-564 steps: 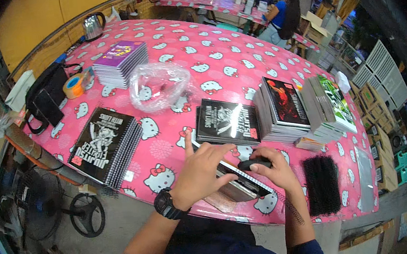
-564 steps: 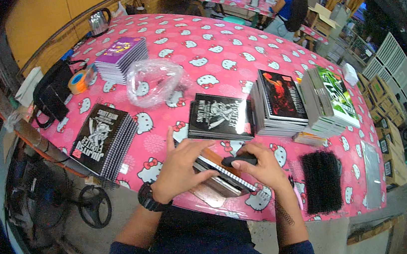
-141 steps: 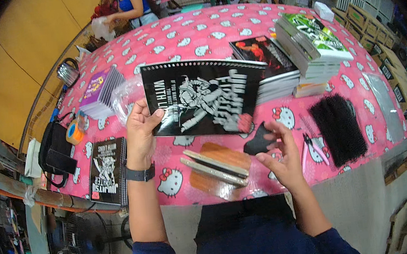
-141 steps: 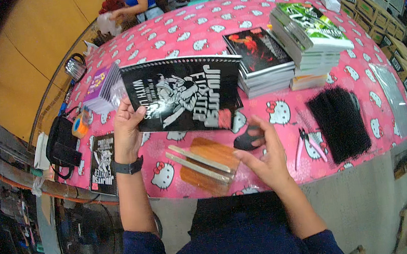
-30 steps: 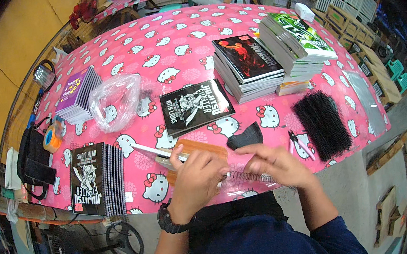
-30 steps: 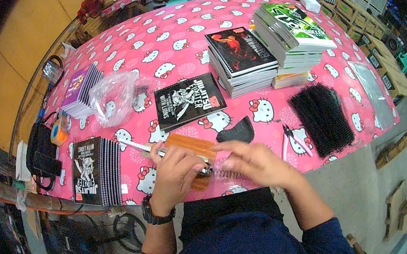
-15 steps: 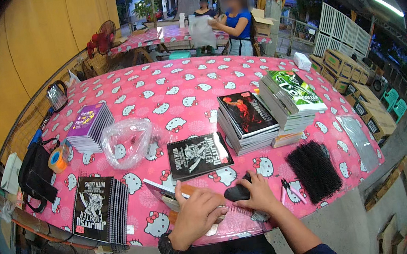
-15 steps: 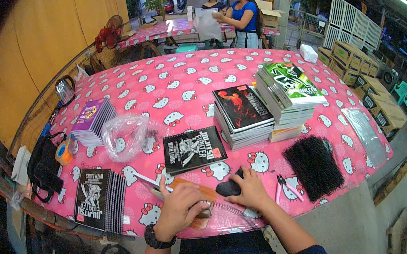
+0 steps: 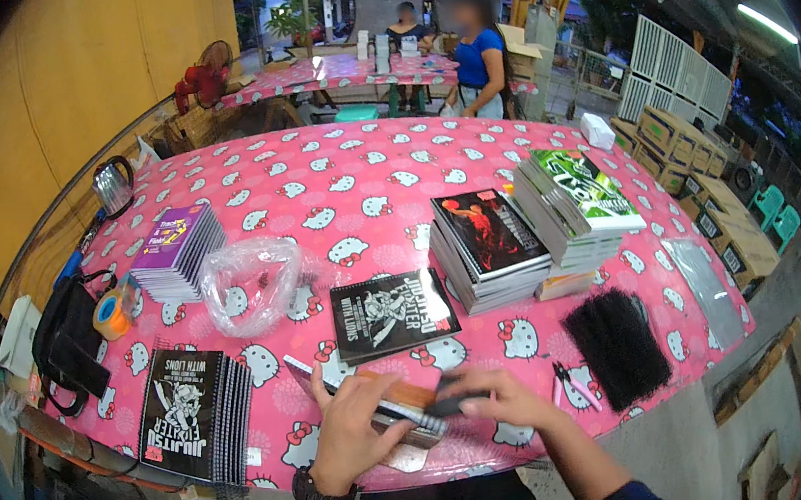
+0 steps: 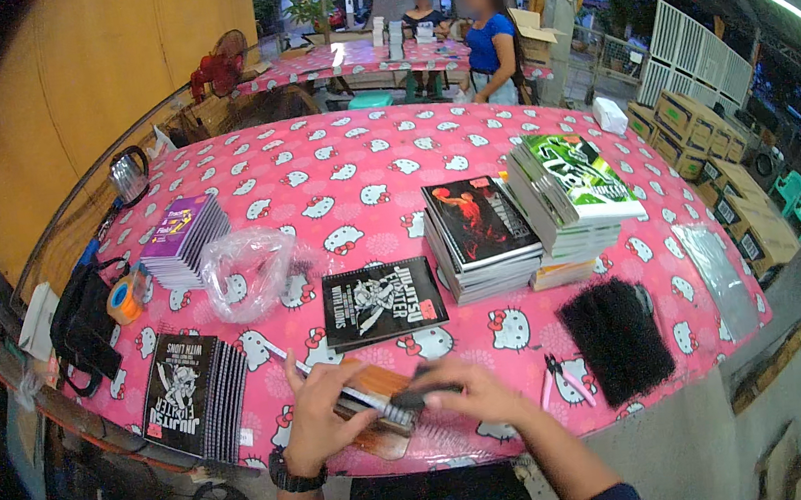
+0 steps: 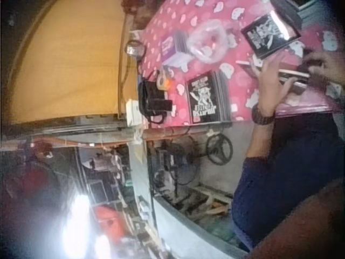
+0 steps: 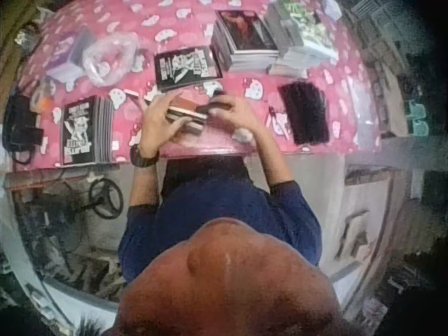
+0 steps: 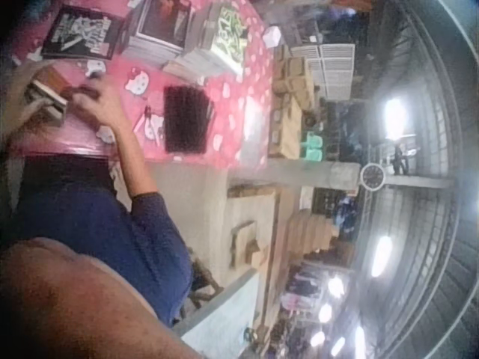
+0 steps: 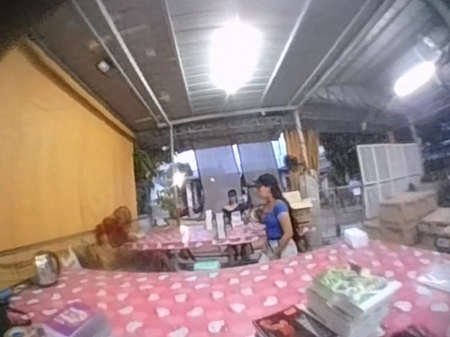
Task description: The person assembles spiral-bound books by inserting a plastic spiral coil through pre-punched holes in the book covers and pages and then manually crimping the ends of the coil.
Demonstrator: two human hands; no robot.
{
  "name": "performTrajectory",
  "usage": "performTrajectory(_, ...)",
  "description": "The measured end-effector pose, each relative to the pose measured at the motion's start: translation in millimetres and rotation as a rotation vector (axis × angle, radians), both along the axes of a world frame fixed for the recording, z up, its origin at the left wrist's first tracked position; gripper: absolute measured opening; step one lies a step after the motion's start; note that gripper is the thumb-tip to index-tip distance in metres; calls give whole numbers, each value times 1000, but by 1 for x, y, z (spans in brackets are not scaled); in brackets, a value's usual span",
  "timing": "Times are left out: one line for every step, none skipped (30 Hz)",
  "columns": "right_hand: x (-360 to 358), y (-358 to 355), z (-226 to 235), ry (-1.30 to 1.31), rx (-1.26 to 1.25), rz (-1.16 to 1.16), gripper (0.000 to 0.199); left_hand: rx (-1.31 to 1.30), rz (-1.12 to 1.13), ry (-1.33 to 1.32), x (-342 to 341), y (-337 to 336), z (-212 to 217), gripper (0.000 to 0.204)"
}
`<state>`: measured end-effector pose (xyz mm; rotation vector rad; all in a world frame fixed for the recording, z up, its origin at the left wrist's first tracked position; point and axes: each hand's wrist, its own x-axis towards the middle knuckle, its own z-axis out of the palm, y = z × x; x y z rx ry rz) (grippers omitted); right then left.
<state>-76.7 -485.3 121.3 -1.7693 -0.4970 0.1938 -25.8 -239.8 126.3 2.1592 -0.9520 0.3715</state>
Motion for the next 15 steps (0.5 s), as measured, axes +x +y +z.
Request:
performTrajectory(6,-7,-4,-4,-99,-121,51,0,-8,3,-1,-2,0,60)
performTrajectory(9,-11,-6,-8,-199,-241,48,10,1,36,-2,-3,1,62)
performTrajectory(7,-10,4,-13,-210,-241,48,8,17,63,-2,-4,2,65)
performTrajectory(1,-5,18,14,2,-82,42,-5,12,65,-1,-6,5,67)
performTrajectory(-3,0,20,54,242,85,36,13,20,74,-2,-5,7,67)
performTrajectory(3,1,18,11,-40,10,46,3,26,85,-3,-4,10,67)
performTrajectory(6,-1,11,16,-32,9,46,-16,23,93,-3,-5,11,68)
performTrajectory(8,-5,2,15,-41,-81,47,-9,40,26,-3,-5,9,69)
performTrajectory(11,-8,5,3,-71,-171,49,-21,41,22,-1,-5,9,69)
performTrajectory(6,-8,11,-25,183,-20,45,-4,65,28,0,-3,8,70)
performTrajectory(5,-1,17,-5,321,78,35,14,89,34,2,-1,8,71)
performTrajectory(11,4,16,-41,74,16,35,16,78,38,3,2,8,72)
performTrajectory(19,6,14,-75,-175,-42,36,26,76,53,3,2,8,72)
performTrajectory(18,5,7,-59,-166,-43,36,28,84,91,2,2,7,73)
performTrajectory(21,3,8,-48,-70,-66,35,10,103,109,3,3,10,73)
